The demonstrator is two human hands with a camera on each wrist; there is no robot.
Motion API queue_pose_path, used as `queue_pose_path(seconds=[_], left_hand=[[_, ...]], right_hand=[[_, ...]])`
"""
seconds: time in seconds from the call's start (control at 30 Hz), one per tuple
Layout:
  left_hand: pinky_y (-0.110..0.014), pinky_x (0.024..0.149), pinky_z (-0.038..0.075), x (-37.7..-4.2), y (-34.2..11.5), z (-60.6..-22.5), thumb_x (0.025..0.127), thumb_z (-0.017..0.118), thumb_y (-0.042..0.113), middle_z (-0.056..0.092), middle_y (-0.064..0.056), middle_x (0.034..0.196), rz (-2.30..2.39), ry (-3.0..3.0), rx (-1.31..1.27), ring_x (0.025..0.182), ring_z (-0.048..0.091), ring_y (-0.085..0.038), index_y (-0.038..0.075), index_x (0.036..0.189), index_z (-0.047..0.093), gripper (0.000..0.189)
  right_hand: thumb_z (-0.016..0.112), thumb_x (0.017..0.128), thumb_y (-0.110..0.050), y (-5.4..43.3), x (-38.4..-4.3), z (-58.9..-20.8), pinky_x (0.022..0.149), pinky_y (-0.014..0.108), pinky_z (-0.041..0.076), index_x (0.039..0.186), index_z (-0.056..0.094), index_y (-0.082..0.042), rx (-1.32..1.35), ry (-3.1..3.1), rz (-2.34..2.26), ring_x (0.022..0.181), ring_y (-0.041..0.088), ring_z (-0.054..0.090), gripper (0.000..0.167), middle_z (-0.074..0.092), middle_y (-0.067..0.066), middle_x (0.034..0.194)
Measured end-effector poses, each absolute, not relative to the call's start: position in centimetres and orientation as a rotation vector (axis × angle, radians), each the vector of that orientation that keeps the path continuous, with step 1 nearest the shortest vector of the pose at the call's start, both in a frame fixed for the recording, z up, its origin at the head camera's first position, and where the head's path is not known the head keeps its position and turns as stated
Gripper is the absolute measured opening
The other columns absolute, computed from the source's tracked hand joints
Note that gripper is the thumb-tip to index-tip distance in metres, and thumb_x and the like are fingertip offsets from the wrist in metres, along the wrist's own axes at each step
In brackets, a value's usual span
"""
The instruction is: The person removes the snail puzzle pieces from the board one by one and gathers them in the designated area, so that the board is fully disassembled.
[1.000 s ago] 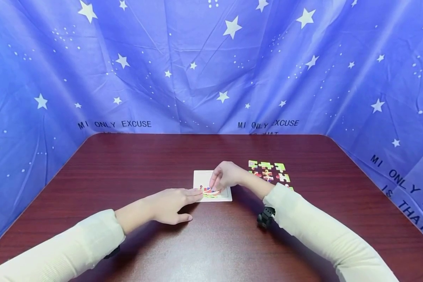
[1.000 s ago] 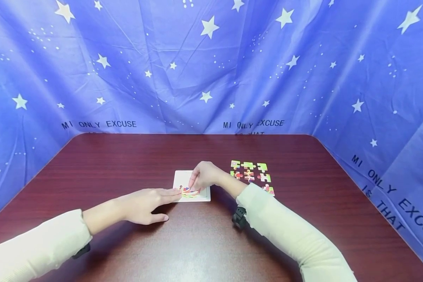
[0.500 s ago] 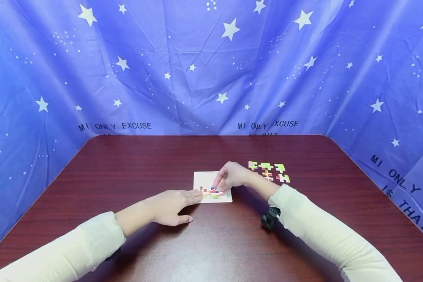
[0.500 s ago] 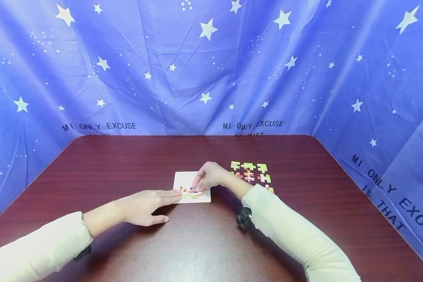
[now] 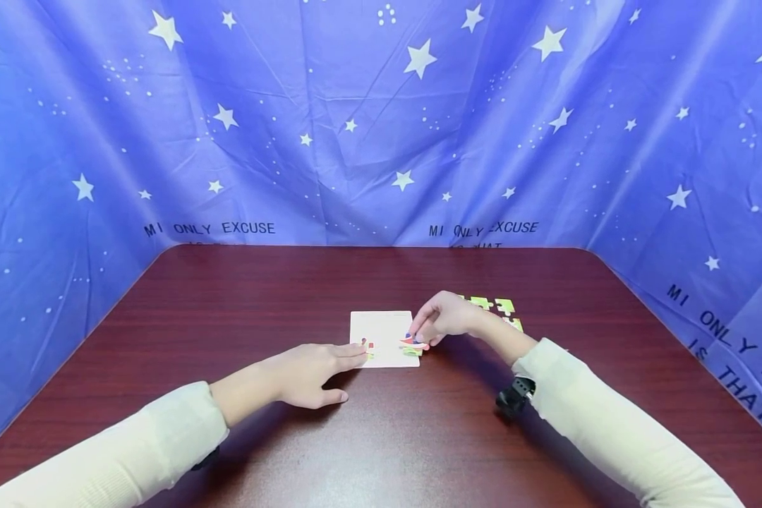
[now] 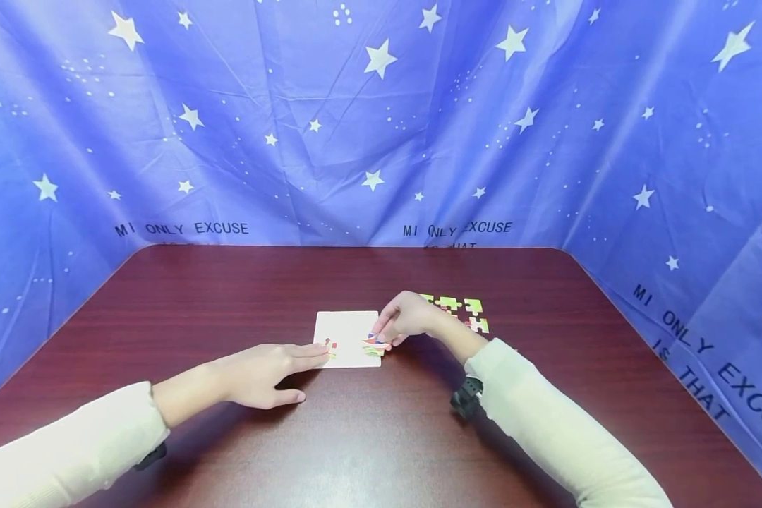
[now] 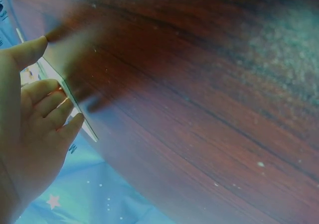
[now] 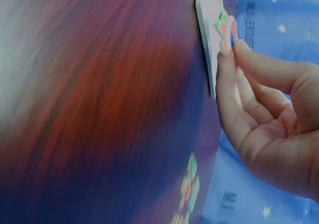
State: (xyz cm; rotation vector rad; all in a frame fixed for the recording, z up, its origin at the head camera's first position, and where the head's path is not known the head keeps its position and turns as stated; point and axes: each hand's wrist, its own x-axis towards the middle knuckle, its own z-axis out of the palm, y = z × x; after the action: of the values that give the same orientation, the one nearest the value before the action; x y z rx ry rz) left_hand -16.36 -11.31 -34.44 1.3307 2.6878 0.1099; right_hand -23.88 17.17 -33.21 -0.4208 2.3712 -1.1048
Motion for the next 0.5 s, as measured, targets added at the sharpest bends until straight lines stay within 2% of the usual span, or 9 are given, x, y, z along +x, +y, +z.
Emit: queue_pose_path(seconds=[0.23, 0.5], left_hand=[[-0.044, 0.112, 0.040, -16.2, -11.4, -34.5, 0.092, 0.058, 0.032, 0.037, -0.004, 0.155, 0.116, 2.686, 1.290, 0.141, 0.041, -0.023, 0.010, 0.145, 0.043, 0.059], [-0.044, 0.110, 0.042, -16.2, -11.2, -34.6, 0.092, 0.058, 0.033, 0.038, -0.005, 0.155, 0.106, 2.693, 1.305, 0.139, 0.044, -0.023, 0.011, 0.145, 0.043, 0.060]], right_hand=[[0.073, 0.078, 0.001, 20.5, -23.7, -32.9, 0.071, 0.031, 0.061, 0.101, 0.072, 0.006, -0.403, 2.393, -1.096, 0.069, 0.007, 0.067, 0.023, 0.076, 0.011, 0.086], [0.072, 0.077, 0.003, 23.9, -23.1, -32.2, 0.071, 0.031, 0.060, 0.100, 0.069, 0.011, -0.388, 2.412, -1.077, 0.069, 0.006, 0.066, 0.024, 0.075, 0.006, 0.082]])
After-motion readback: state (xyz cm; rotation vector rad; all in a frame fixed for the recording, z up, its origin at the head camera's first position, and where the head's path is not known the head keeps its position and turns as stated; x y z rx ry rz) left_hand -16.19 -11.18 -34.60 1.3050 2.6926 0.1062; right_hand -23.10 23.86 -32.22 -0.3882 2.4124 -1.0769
